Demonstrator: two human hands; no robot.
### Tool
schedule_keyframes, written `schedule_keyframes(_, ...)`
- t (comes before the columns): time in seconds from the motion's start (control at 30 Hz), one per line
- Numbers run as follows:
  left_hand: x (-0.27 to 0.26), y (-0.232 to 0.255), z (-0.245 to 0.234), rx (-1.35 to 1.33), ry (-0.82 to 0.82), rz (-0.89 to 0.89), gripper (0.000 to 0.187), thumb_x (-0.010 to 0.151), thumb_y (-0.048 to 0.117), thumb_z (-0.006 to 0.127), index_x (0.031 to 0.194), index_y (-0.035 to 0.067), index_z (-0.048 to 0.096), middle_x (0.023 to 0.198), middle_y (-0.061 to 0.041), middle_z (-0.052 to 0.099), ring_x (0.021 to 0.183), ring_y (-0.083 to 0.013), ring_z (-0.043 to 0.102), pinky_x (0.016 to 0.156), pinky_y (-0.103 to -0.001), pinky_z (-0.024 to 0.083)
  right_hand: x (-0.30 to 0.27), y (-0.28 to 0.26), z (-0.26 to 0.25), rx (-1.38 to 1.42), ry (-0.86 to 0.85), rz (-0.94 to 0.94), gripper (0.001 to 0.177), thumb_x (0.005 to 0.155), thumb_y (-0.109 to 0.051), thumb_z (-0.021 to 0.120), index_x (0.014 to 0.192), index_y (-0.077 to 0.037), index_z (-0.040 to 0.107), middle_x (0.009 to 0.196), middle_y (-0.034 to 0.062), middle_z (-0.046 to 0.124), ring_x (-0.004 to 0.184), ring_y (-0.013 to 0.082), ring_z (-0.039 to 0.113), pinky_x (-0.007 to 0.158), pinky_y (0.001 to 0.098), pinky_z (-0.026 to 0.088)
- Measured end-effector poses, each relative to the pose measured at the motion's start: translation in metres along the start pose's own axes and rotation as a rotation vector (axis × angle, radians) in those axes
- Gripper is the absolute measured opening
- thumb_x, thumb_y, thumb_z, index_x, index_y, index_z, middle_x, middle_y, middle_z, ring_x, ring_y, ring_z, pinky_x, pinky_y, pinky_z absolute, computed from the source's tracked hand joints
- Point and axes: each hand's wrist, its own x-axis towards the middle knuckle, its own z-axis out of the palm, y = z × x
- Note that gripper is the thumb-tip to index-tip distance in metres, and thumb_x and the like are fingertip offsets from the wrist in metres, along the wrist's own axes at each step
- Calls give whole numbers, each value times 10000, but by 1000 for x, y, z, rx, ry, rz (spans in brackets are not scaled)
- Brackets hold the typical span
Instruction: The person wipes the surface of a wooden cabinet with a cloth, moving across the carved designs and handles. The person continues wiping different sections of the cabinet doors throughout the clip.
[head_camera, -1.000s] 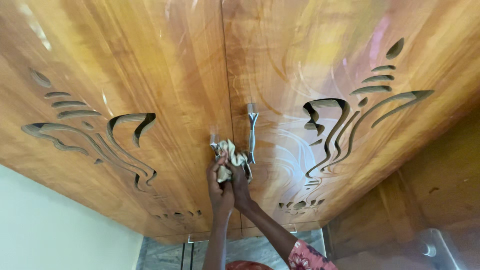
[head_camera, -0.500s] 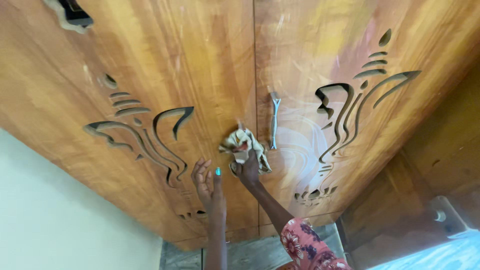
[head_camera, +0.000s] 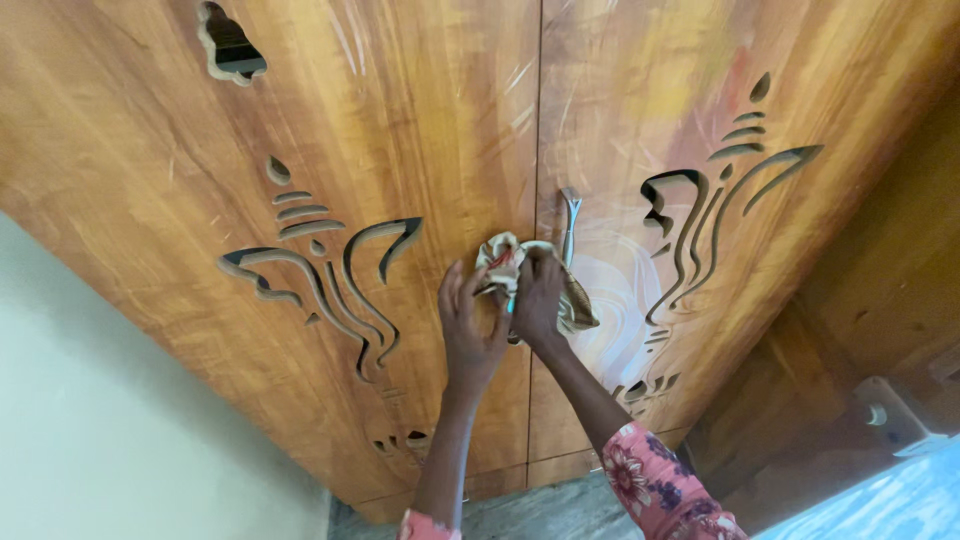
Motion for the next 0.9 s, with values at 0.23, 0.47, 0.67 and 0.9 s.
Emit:
schedule_keyframes(0.23,-3,-54,83,-204,-67,-167,524,965,69,589,1475,45,474,1361,-206,610,1175,-354,661,991,-397,531,-76,44,26,470,-251,-139,858,803,-215,707,1494,81,293,1370,322,442,1252,489,453,1014,556,395)
schedule_keyframes(0.47,-42,-90,129,-306,96,-491,394,1022,146,585,1377,-14,525,1158,-187,704,1043,-268,709,907,-388,561,-67,53,14,821,-300,276,713,801,4,560,1487,-25,369,1335,197,556,1258,311,560,1089,408,424)
schedule_keyframes(0.67,-20,-125,148,-779,281,-600,341,1078,254,454,1299,24,572,1171,-60,660,1044,-164,644,886,-318,533,32,16,-18,811,-153,-10,697,781,20,507,1471,0,412,1397,209,497,1351,357,503,1180,420,402)
schedule_keyframes(0.9,-56,-143,101,-764,117,-757,397,1124,273,567,1404,-6,601,1191,-109,602,976,-176,551,795,-347,462,24,10,21,212,20,-357,562,675,-164,777,1218,-118,638,1328,161,526,1300,421,440,1084,566,361)
